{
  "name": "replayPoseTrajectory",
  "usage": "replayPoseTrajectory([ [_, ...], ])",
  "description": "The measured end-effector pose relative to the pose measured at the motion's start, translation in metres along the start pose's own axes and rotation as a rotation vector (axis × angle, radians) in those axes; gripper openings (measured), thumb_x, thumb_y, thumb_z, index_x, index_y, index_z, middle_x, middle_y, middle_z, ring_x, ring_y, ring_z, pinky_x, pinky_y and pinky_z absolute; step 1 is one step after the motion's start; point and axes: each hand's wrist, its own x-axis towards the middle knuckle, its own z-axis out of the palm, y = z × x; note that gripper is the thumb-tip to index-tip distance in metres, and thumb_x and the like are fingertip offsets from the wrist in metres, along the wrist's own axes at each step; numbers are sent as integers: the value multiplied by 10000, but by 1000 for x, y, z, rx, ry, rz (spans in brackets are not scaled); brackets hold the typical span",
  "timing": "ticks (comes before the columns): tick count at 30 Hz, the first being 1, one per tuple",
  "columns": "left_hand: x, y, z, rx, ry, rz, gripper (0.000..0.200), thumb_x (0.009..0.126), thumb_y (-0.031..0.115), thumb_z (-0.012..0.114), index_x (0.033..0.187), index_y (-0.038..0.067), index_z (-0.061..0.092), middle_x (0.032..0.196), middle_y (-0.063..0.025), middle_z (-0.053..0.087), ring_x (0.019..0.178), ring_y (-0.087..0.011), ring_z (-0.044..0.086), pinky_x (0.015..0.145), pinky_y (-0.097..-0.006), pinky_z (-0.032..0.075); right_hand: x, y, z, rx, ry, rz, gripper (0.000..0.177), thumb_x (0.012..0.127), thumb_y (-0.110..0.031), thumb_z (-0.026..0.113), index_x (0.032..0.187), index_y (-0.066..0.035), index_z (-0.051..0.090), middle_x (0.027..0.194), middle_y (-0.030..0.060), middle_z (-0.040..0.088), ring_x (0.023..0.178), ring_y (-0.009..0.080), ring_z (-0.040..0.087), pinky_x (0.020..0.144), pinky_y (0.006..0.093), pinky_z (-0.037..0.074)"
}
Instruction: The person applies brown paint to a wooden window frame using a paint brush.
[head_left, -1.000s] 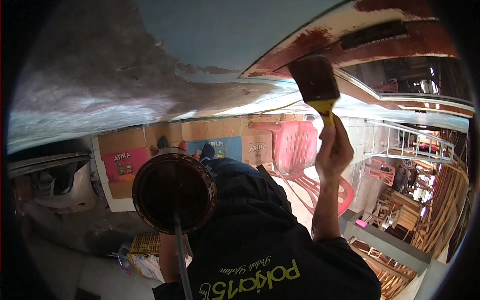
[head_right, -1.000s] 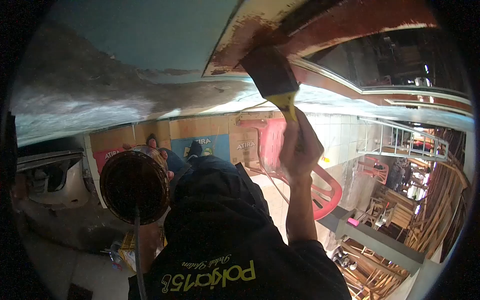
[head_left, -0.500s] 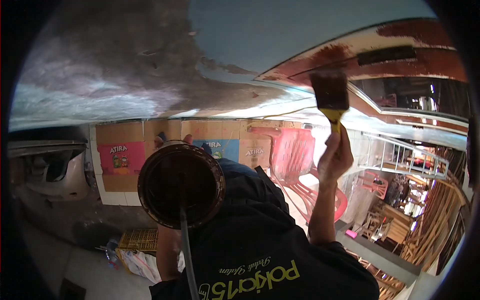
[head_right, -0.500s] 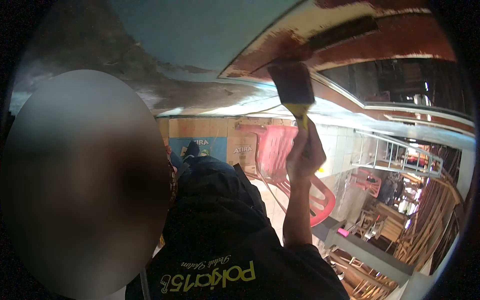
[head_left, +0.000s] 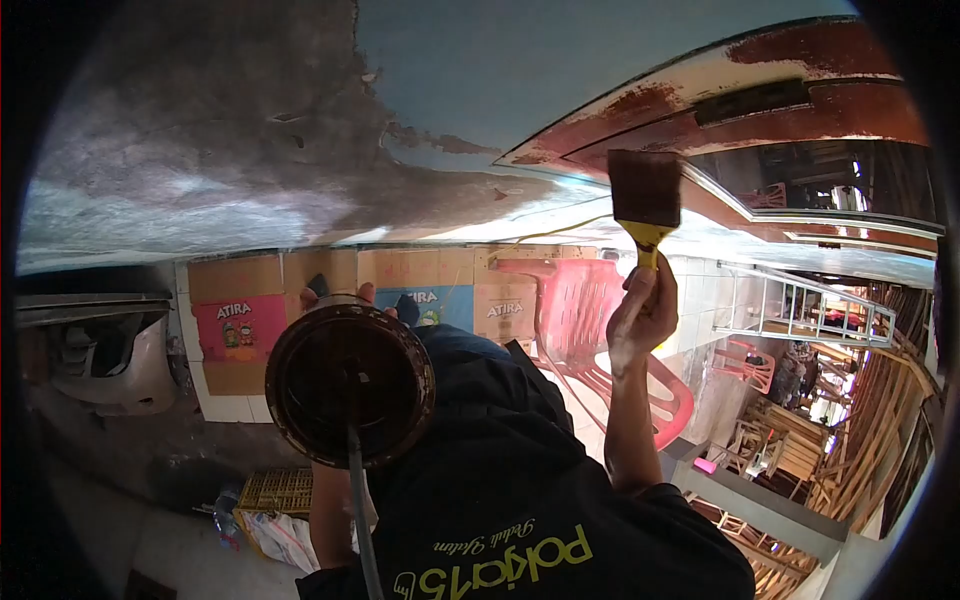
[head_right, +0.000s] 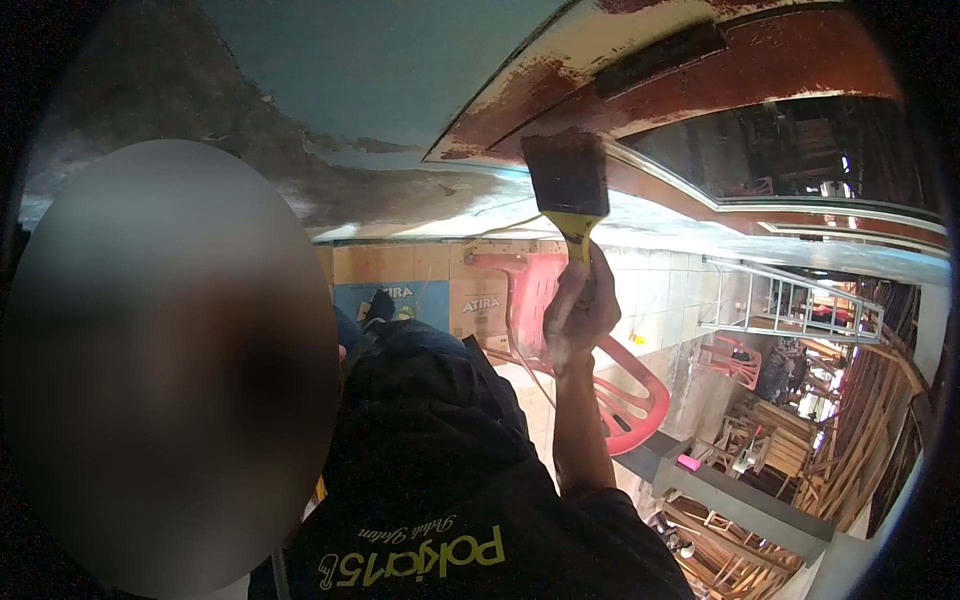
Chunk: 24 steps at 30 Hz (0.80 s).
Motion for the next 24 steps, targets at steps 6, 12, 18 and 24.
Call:
replayPoseTrajectory([
  [6, -4, -2, 5, -100, 99, -27, 643, 781, 339, 748, 1351, 365, 452, 1519, -115, 208, 1390, -386, 182, 1050, -708, 203, 7, -10, 38, 106, -22, 136, 240, 970, -89, 489, 1166, 48, 499, 667, -1, 517, 577, 36, 436, 531, 183, 379],
  [12, -2, -17, 25, -56, 235, 76, 612, 794, 329, 737, 1342, 354, 468, 1515, -121, 219, 1384, -390, 195, 1052, -701, 204, -30, 18, 65, 249, -20, 276, 226, 956, -120, 518, 1123, 31, 536, 794, 118, 622, 646, 117, 571, 562, 254, 457],
  [18, -6, -6, 12, -23, 157, -24, 745, 745, 329, 779, 1388, 305, 404, 1490, -143, 244, 1354, -427, 230, 1030, -684, 277, -26, -9, 42, 383, -3, 342, 212, 965, -106, 499, 1105, 42, 558, 755, 69, 597, 644, 85, 539, 560, 222, 432],
  [24, -7, 5, 3, -110, 173, -188, 640, 831, 381, 686, 1396, 318, 393, 1461, -212, 259, 1313, -473, 300, 978, -686, 364, -27, -22, 22, 377, -11, 284, 241, 971, -96, 463, 1159, 51, 499, 769, 96, 596, 635, 100, 537, 567, 222, 436],
])
